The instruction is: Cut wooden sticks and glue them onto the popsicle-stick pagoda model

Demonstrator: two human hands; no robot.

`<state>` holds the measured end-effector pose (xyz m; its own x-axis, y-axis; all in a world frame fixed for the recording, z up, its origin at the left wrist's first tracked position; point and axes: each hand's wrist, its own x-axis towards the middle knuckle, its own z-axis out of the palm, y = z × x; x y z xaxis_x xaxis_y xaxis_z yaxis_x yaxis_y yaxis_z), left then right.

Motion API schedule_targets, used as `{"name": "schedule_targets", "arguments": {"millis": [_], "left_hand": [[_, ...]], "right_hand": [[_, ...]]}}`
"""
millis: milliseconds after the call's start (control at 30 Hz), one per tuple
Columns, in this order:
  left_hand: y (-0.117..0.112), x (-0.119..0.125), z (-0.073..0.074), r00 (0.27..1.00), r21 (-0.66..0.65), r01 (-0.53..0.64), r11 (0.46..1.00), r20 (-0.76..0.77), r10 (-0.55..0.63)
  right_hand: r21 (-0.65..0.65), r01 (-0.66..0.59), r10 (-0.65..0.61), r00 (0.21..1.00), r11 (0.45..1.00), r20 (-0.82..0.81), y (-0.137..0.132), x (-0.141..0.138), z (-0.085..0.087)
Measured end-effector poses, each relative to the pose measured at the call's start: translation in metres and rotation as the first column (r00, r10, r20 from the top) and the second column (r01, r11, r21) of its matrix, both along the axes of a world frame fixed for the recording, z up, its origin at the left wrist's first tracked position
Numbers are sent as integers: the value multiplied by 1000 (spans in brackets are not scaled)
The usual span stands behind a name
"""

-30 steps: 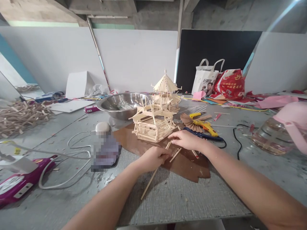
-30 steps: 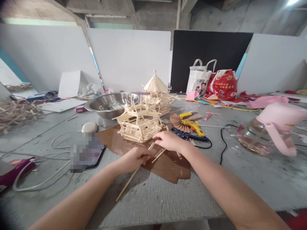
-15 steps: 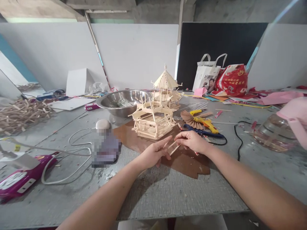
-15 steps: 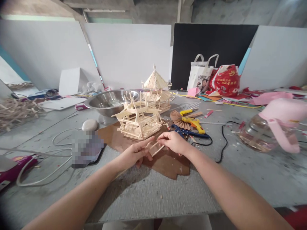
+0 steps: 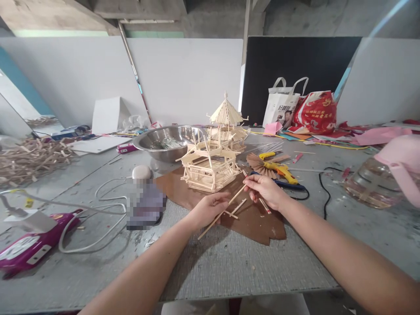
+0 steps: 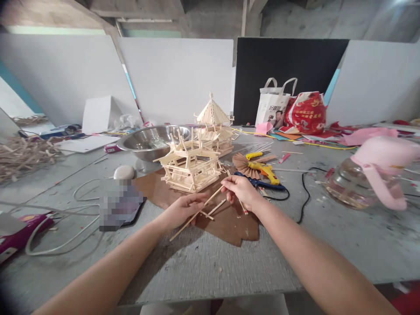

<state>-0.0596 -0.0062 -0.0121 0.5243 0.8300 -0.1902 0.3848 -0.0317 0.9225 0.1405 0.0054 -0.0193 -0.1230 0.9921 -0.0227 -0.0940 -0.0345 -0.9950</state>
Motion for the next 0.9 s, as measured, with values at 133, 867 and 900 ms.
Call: {"name": "schedule_targets", "arguments": {"millis": [133, 867, 900], "left_hand": [[-3, -1, 3, 997, 57, -52, 997, -48, 55], [-6, -1, 8, 929, 486, -7, 874, -320, 186], [-5, -1, 7, 915, 500, 5, 866, -351, 198]], "right_hand": [[-7, 36, -36, 999, 999, -37, 0, 0, 1], [448, -45, -278, 728, 893, 626, -9, 2, 1], [465, -115, -291, 642, 878, 710, -9, 3, 0]]}}
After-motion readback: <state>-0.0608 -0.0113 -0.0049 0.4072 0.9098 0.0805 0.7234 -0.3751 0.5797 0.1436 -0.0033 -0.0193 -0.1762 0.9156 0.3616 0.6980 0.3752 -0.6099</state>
